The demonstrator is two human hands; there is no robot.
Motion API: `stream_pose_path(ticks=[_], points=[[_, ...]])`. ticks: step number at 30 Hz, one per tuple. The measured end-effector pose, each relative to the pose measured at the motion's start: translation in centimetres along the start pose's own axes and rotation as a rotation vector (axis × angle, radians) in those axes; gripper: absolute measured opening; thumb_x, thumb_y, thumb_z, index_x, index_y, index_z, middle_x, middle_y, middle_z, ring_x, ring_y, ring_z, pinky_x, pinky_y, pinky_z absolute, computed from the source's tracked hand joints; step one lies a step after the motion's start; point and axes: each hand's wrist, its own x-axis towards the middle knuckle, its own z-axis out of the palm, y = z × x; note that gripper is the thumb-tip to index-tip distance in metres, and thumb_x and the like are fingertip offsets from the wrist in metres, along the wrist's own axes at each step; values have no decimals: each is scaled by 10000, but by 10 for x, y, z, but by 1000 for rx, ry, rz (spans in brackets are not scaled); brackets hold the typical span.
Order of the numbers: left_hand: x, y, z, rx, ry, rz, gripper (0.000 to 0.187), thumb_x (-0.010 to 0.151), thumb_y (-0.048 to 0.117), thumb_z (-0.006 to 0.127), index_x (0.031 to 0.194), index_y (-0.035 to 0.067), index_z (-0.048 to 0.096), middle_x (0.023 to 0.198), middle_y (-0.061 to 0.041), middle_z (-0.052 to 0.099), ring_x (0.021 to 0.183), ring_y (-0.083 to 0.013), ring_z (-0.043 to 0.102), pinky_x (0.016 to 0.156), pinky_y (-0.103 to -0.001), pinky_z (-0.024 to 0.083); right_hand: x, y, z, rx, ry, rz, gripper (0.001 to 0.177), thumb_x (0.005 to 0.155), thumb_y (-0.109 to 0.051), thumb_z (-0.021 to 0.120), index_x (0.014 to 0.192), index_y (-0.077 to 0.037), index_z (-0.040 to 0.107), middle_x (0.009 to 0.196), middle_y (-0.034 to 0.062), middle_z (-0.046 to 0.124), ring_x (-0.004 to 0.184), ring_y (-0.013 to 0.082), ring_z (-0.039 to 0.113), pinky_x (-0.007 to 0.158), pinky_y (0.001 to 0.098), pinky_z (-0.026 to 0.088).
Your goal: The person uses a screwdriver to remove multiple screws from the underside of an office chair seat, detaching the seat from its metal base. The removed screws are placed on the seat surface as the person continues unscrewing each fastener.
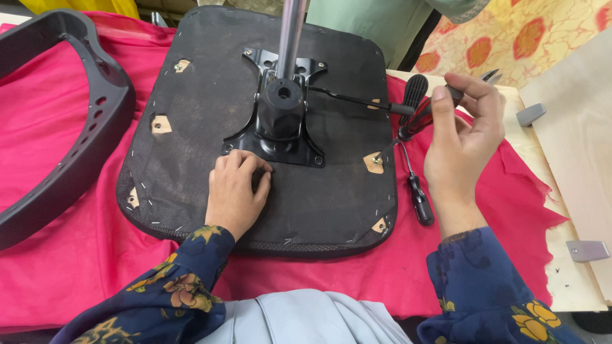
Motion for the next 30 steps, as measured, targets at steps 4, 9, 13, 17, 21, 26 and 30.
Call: stream_pose_path(ticks=[4,9,13,17,21,26,30], points=[[-1,-1,1,-12,23,15,116,862,181,716,974,149,707,1090,-42,601,1063,-278,566,886,-423,454,-2,-1,-2,-36,-16,-27,154,1126,-79,738,1193,34,657,1206,62,562,996,107,644,831,285,575],[-2,-3,3,-17,19,8,113,870,188,718,977,152,706,1100,-35,603,1073,-275,568,894,-424,456,-2,11,-6,139,-58,-71,131,1154,-35,582,1264,37,573,1259,62,632,1086,97,661,961,278,573],[-2,-4,4,-13,25,14,112,866,190,717,971,153,709,1104,-35,604,1086,-282,565,901,-432,452,1,10,-8,183,-17,5,157,1075,-69,534,1211,-8,581,1159,46,672,1006,76,648,911,246,565],[-2,-5,5,-10,15,11,108,872,194,713,972,154,710,1108,-37,602,1087,-279,565,907,-432,452,0,-3,-10,5,0,-15,134,1110,-76,661,1211,11,647,1217,72,619,1064,106,665,890,279,603],[-1,-6,5,-8,13,9,109,868,195,717,970,155,710,1110,-33,602,1089,-277,566,913,-431,453,-3,-10,-11,-135,13,-20,136,1024,-83,716,1106,15,668,1148,76,539,927,104,630,769,266,574],[-2,-7,6,2,9,14,117,873,197,718,979,149,710,1116,-39,597,1088,-274,564,915,-433,452,-4,4,-9,215,-75,-16,178,1138,-58,627,1292,19,580,1248,75,644,1078,82,644,983,241,562],[-1,-7,7,2,1,6,111,876,198,715,976,149,711,1117,-33,598,1093,-270,564,922,-430,452,-6,11,-7,246,-67,4,166,1150,-51,614,1299,21,602,1271,80,657,1093,82,638,992,238,544]])
